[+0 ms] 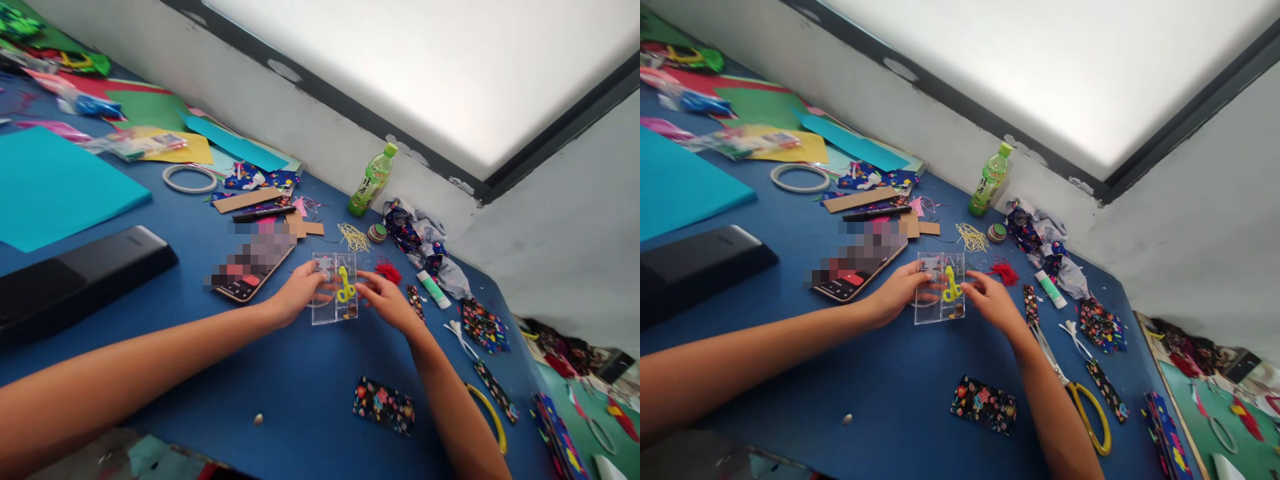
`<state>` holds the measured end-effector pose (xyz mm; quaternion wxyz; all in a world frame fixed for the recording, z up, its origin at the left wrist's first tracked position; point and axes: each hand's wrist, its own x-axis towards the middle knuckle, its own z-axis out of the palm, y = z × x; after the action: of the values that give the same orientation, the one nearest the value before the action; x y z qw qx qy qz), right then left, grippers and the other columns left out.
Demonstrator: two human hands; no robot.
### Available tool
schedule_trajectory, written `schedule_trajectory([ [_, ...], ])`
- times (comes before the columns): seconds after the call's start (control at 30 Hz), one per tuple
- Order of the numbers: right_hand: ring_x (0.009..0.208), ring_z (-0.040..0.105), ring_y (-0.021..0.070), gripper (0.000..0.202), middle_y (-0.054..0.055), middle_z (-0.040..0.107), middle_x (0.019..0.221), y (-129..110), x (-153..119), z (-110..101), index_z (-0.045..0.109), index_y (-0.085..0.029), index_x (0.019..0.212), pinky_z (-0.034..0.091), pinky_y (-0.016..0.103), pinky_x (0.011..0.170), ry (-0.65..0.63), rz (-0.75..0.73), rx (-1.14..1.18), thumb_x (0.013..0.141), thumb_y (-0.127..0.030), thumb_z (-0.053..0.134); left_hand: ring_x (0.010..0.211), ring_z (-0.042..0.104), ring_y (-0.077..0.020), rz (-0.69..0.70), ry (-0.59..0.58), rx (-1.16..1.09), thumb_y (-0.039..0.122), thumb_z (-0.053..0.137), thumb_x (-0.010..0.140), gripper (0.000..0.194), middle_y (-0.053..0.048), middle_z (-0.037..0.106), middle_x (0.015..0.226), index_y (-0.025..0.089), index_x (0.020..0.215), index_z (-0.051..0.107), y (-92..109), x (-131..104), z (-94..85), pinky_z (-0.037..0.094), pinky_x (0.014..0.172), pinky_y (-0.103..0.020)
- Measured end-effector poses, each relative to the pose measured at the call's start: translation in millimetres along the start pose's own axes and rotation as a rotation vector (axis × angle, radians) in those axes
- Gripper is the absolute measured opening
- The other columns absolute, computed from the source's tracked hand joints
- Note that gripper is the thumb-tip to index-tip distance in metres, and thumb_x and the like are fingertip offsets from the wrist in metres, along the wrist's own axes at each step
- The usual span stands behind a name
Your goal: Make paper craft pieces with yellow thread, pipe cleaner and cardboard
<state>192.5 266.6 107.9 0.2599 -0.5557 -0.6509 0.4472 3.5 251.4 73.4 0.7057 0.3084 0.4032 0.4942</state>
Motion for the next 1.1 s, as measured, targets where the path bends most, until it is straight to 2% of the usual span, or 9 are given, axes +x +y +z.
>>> schedule_trajectory([
  [0.1, 0.061, 0.064, 0.0149, 0.042, 0.003, 0.070, 0.075, 11, 6, 11, 0.067, -0.017, 0.106, 0.053, 0.027, 0.052, -0.142, 0.048, 0.129, 0.072, -0.041, 0.069, 0.098, 0.065, -0.0235, 0.001, -0.013, -0.129, 0.028, 0.050, 0.086, 0.018, -0.011, 0.065, 0.109, 0.016, 0.098, 0.056, 6, -4, 3.1, 0.055, 0.073, -0.034],
  [0.23, 0.062, 0.063, 0.0099, 0.046, 0.002, 0.070, 0.084, 12, 4, 20, 0.064, -0.020, 0.111, 0.053, 0.022, 0.056, -0.139, 0.039, 0.292, 0.074, -0.047, 0.067, 0.123, 0.051, -0.0242, -0.017, -0.084, -0.278, 0.034, 0.034, 0.094, 0.034, -0.009, 0.058, 0.127, 0.019, 0.115, 0.055, 17, -12, 7.1, 0.048, 0.094, -0.041],
  [0.4, 0.062, 0.063, 0.0093, 0.051, 0.004, 0.070, 0.084, 0, -6, 23, 0.068, -0.018, 0.103, 0.053, 0.021, 0.058, -0.138, 0.022, 0.405, 0.075, -0.061, 0.060, 0.128, 0.044, -0.0233, 0.106, -0.155, -0.098, 0.017, 0.060, 0.078, 0.050, -0.007, 0.050, 0.136, 0.022, 0.125, 0.047, 15, -18, 8.2, 0.036, 0.107, -0.041],
  [0.47, 0.064, 0.064, 0.0109, 0.055, 0.006, 0.070, 0.085, -4, -9, 25, 0.070, -0.017, 0.098, 0.053, 0.023, 0.060, -0.181, 0.028, 0.452, 0.075, -0.065, 0.057, 0.123, 0.049, -0.0238, 0.144, -0.132, 0.003, 0.014, 0.067, 0.071, 0.055, -0.010, 0.055, 0.128, 0.018, 0.122, 0.047, 10, -17, 6.7, 0.037, 0.106, -0.040],
  [0.57, 0.070, 0.066, 0.0127, 0.047, 0.005, 0.071, 0.089, -5, -10, 26, 0.068, -0.018, 0.101, 0.054, 0.024, 0.064, -0.235, 0.012, 0.466, 0.072, -0.054, 0.068, 0.114, 0.055, -0.0235, 0.192, -0.101, 0.091, 0.017, 0.071, 0.068, 0.053, -0.012, 0.059, 0.120, 0.014, 0.116, 0.048, 4, -12, 2.8, 0.041, 0.101, -0.041],
  [0.67, 0.076, 0.067, 0.0137, 0.044, 0.003, 0.071, 0.092, -4, -8, 27, 0.065, -0.021, 0.107, 0.055, 0.027, 0.070, -0.245, -0.016, 0.438, 0.070, -0.044, 0.073, 0.107, 0.058, -0.0224, 0.220, -0.100, 0.146, 0.021, 0.072, 0.068, 0.049, -0.011, 0.061, 0.114, 0.014, 0.111, 0.050, 3, -9, -0.8, 0.045, 0.095, -0.039],
  [0.87, 0.077, 0.068, 0.0151, 0.039, 0.001, 0.071, 0.088, -1, -9, 29, 0.064, -0.021, 0.106, 0.055, 0.031, 0.074, -0.220, -0.026, 0.423, 0.074, -0.042, 0.069, 0.101, 0.061, -0.0200, 0.227, -0.112, 0.161, 0.024, 0.074, 0.068, 0.042, -0.008, 0.065, 0.106, 0.015, 0.104, 0.055, 3, -10, -0.3, 0.048, 0.089, -0.033],
  [0.97, 0.085, 0.067, 0.0170, 0.038, 0.002, 0.070, 0.096, -2, -6, 28, 0.063, -0.023, 0.106, 0.055, 0.032, 0.078, -0.147, -0.063, 0.416, 0.074, -0.042, 0.069, 0.098, 0.061, -0.0190, 0.205, -0.017, 0.125, 0.033, 0.066, 0.075, 0.032, -0.006, 0.065, 0.103, 0.016, 0.101, 0.059, 3, -10, 1.6, 0.049, 0.080, -0.029],
  [1.1, 0.090, 0.066, 0.0192, 0.041, 0.005, 0.068, 0.105, -4, 21, 15, 0.060, -0.022, 0.110, 0.055, 0.033, 0.077, 0.088, -0.150, 0.299, 0.078, -0.048, 0.059, 0.089, 0.060, -0.0166, 0.287, 0.085, 0.064, 0.043, 0.061, 0.079, 0.030, -0.005, 0.065, 0.095, 0.015, 0.089, 0.063, 8, -5, 0.0, 0.047, 0.070, -0.025],
])
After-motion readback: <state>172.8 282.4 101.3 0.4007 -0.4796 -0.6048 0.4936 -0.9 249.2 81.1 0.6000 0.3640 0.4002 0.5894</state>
